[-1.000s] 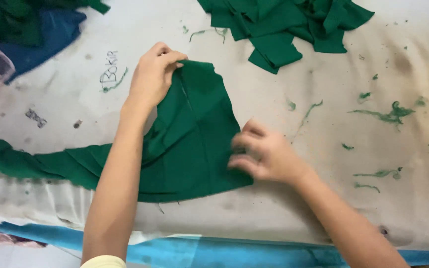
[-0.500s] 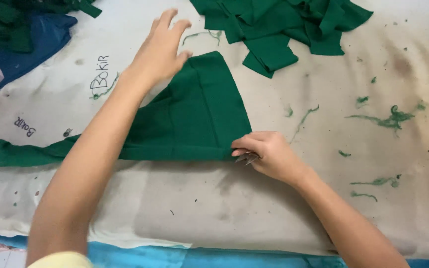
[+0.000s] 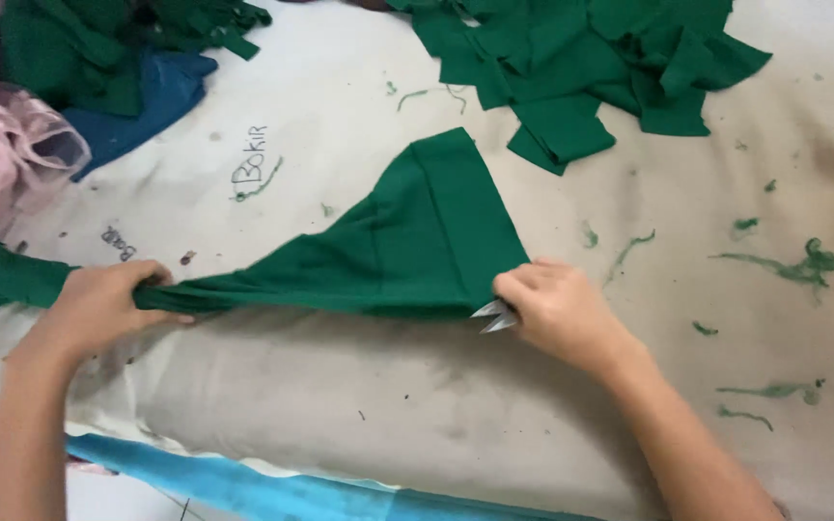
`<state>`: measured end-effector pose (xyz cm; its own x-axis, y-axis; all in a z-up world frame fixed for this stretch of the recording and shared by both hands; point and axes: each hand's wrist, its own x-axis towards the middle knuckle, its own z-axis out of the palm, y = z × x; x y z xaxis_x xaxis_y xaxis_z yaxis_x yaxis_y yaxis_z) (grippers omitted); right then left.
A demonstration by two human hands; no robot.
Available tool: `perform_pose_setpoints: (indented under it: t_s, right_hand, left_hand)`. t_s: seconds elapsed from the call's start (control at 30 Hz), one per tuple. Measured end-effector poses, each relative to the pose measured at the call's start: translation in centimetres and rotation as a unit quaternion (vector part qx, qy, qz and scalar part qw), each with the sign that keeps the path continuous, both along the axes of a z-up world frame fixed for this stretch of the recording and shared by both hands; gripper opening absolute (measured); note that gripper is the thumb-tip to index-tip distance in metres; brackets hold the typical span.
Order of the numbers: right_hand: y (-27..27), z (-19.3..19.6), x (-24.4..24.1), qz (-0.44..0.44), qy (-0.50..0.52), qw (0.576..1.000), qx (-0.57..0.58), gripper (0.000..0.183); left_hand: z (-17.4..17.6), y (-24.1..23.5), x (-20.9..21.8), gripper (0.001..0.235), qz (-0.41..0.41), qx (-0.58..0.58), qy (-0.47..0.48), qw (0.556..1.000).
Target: Trimming excess material and threads from green fabric pieces using thread snips on a cutting table.
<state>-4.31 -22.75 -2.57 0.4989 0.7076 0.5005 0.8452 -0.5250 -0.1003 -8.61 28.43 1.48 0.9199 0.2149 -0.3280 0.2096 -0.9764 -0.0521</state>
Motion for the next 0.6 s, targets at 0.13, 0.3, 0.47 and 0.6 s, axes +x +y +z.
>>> perform_pose_setpoints:
  t_s: [0.13, 0.3, 0.47, 0.6]
  right_hand:
    - [-2.8, 1.7, 0.4, -0.072, -0.035, 0.997, 0.015, 0.023]
    - [-8.7, 2.7, 0.1, -0.171, 0.123, 0.977, 0.017, 0.020]
    - [-10.3, 3.8, -0.2, -0.310, 0.321, 0.894, -0.044, 0.016]
    - [-9.6, 4.7, -0.8, -0.258, 0.310, 0.914, 0.054, 0.029]
  left_hand:
    - [-3.6, 4.8, -2.9, 0.047, -0.148, 0.048, -0.234, 0.960]
    - [-4.8, -3.2, -8.5, 0.050, -0.153, 0.110, -0.557, 0.809]
    - [-2.7, -6.8, -8.8, 0.118, -0.081, -0.081, -0.211, 0.971]
    - [1.5, -3.6, -5.8, 0.085, 0.025, -0.189, 0.095, 0.977]
